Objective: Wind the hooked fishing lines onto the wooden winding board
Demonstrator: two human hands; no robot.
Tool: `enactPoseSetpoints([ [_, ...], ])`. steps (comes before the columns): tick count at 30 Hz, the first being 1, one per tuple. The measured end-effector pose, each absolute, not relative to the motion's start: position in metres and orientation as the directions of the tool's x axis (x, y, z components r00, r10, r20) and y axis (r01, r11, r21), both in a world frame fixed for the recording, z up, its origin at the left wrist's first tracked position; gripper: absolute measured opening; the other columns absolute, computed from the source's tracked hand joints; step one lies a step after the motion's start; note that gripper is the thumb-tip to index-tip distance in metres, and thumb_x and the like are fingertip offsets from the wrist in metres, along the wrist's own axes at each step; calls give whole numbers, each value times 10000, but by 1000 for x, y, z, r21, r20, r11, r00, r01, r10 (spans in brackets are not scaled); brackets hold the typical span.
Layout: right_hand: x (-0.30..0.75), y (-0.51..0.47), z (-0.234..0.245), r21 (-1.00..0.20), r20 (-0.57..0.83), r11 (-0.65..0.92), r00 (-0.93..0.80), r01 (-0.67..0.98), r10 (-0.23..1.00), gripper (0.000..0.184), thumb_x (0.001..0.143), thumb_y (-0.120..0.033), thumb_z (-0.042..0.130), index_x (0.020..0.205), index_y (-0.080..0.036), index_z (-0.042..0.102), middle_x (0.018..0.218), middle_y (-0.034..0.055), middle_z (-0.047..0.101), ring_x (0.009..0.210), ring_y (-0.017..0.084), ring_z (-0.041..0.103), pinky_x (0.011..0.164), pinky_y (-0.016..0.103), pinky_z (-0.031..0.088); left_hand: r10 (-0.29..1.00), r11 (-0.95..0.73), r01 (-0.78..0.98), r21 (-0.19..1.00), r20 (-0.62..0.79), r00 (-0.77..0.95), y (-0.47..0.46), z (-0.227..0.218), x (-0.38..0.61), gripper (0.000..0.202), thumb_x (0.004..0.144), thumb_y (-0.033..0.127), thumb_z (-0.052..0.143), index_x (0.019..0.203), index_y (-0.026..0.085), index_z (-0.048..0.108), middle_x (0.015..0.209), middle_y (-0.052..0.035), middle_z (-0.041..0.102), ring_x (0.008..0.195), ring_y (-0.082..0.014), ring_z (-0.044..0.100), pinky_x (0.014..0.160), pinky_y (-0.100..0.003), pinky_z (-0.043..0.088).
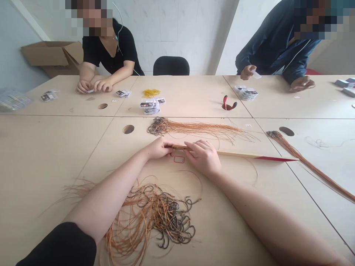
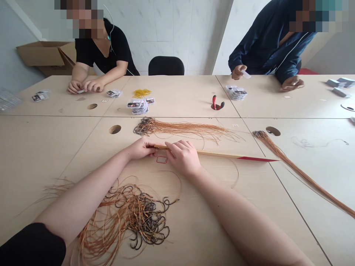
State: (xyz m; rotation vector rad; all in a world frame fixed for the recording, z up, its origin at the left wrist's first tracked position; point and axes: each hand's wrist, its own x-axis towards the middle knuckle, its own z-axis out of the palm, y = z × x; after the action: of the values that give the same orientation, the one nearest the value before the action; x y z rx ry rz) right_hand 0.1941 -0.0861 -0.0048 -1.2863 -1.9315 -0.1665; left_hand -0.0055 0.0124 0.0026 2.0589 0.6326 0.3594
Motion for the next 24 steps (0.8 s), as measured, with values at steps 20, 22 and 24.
enactPoseSetpoints([
  [20,194,-88,-3,-311,688,530,-199,789,698,153,849,-201,542,736,-211,646,770,21,661,764,139,565,730,281,404,591,-494,342,799,20,807,11,0,-7,419,761,95,490,1127,212,657,744,-12,721,615,-95,604,634,-194,484],
  [22,195,-88,-4,-301,692,531,-201,792,693,144,848,-205,548,743,-211,646,769,19,659,767,137,561,734,280,398,593,-497,346,796,20,805,11,0,-7,418,763,98,495,1132,211,654,763,-19,726,658,-106,624,656,-198,492],
  [24,195,-88,-4,-287,691,532,-213,797,691,135,847,-203,551,754,-212,648,763,14,656,769,134,556,737,280,391,596,-494,348,797,19,803,11,0,-7,414,761,101,502,1130,210,655,779,-25,730,686,-115,635,669,-203,497],
])
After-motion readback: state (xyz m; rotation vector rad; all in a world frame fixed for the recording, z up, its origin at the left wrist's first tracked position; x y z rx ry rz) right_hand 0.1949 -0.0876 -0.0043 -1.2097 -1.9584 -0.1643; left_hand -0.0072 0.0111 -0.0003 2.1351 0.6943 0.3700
